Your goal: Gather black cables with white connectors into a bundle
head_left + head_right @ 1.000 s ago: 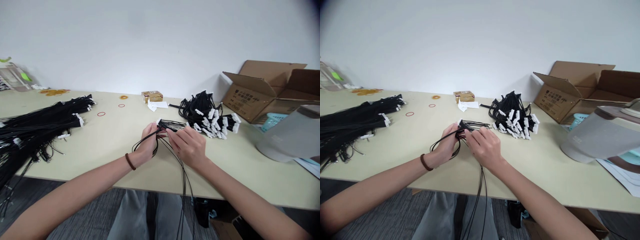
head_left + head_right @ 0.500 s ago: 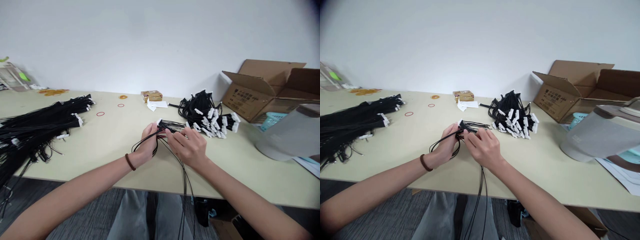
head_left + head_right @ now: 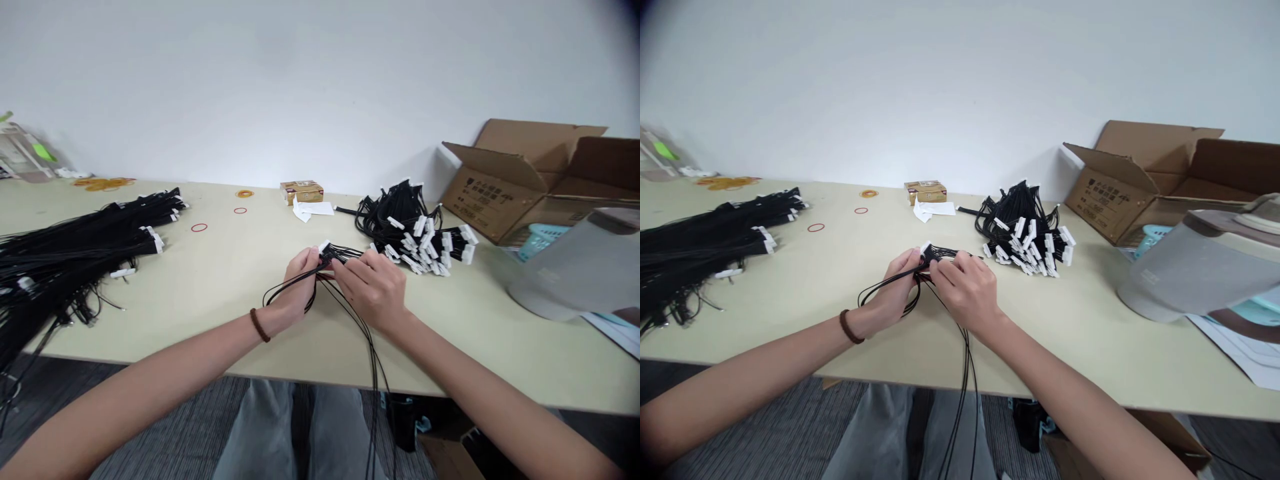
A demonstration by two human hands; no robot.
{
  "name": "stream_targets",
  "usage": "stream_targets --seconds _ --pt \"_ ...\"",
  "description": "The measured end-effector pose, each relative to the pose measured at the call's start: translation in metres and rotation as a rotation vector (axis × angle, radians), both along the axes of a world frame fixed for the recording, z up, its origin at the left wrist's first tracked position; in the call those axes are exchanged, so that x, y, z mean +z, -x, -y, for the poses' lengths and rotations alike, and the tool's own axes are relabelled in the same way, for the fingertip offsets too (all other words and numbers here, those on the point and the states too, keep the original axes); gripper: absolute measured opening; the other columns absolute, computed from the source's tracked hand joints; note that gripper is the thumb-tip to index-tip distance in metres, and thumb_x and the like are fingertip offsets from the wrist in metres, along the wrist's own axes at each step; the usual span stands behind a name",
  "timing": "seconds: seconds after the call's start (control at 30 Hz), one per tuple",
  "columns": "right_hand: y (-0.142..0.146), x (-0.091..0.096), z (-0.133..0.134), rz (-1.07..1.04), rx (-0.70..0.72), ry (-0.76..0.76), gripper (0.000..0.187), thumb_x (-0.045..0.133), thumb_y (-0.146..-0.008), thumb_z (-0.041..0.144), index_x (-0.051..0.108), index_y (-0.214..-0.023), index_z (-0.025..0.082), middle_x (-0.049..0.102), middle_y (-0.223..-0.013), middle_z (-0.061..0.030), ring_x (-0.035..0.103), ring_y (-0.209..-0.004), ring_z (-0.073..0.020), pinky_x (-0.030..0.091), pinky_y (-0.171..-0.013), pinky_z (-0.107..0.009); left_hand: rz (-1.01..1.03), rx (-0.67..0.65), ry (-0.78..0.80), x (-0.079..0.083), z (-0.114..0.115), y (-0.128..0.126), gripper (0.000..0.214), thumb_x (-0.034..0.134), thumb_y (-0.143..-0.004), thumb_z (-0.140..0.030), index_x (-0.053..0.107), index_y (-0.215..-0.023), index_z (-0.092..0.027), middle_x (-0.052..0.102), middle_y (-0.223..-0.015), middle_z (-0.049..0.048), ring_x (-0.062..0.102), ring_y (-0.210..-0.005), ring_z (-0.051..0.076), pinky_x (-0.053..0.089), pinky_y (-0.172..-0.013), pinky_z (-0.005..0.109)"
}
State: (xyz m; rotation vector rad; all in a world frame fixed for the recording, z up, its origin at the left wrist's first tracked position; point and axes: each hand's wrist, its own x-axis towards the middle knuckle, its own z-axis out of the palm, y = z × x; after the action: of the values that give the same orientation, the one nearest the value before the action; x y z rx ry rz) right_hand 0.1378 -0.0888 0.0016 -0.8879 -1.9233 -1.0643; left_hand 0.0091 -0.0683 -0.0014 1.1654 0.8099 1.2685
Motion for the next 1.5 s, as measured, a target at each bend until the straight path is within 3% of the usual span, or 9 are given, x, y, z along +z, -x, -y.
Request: stream_targets --seconds 0.47,0.67,1.23,1.37,1.5 --pt "0.001 -0.003 -0.003 -0.082 0.038 0.009 0.006 0.059 -0.077 0.014 0.059 -0.072 0.017 0.05 -0.055 0.0024 0.035 -0.059 -0.0111 0.025 -0.053 -0.026 -0.004 -0.065 -0.007 0.002 0.0 0.0 0.022 0.046 -0.08 -0.035 0.046 -0.069 -0.016 0.045 -0.07 -0.0006 0.045 -0.065 0.01 0.044 -0.061 0.023" --pt "0.002 -0.005 -0.004 -0.077 0.038 0.026 0.016 0.056 -0.079 0.013 0.054 -0.064 0.018 0.047 -0.053 0.0029 0.032 -0.059 -0.0107 0.024 -0.053 -0.026 -0.032 -0.051 -0.027 0.0 0.0 0.001 0.023 0.047 -0.08 -0.036 0.045 -0.068 -0.016 0.043 -0.069 -0.0011 0.043 -0.064 0.009 0.044 -0.061 0.022" --pt "-0.001 -0.007 -0.004 -0.053 0.071 0.03 0.014 0.056 -0.079 0.013 0.055 -0.066 0.017 0.047 -0.055 0.0026 0.032 -0.06 -0.0108 0.025 -0.054 -0.026 -0.014 -0.055 -0.015 0.001 0.004 0.001 0.023 0.048 -0.08 -0.035 0.046 -0.068 -0.016 0.044 -0.068 -0.0013 0.042 -0.063 0.008 0.042 -0.057 0.02" --pt "-0.002 -0.007 -0.006 -0.045 0.07 0.037 0.01 0.054 -0.08 0.013 0.057 -0.071 0.018 0.048 -0.057 0.0026 0.033 -0.06 -0.0107 0.025 -0.055 -0.026 0.006 -0.067 0.023 0.001 0.003 0.001 0.021 0.048 -0.08 -0.034 0.048 -0.068 -0.016 0.047 -0.068 -0.0007 0.044 -0.064 0.008 0.04 -0.057 0.019" --pt "-0.014 0.001 -0.013 -0.012 0.067 0.084 0.011 0.054 -0.082 0.017 0.059 -0.091 0.019 0.052 -0.064 0.0012 0.037 -0.063 -0.0113 0.027 -0.054 -0.024 0.06 -0.106 0.111 0.005 0.001 0.002 0.017 0.045 -0.081 -0.03 0.053 -0.076 -0.016 0.058 -0.077 0.004 0.054 -0.07 0.012 0.043 -0.063 0.024"
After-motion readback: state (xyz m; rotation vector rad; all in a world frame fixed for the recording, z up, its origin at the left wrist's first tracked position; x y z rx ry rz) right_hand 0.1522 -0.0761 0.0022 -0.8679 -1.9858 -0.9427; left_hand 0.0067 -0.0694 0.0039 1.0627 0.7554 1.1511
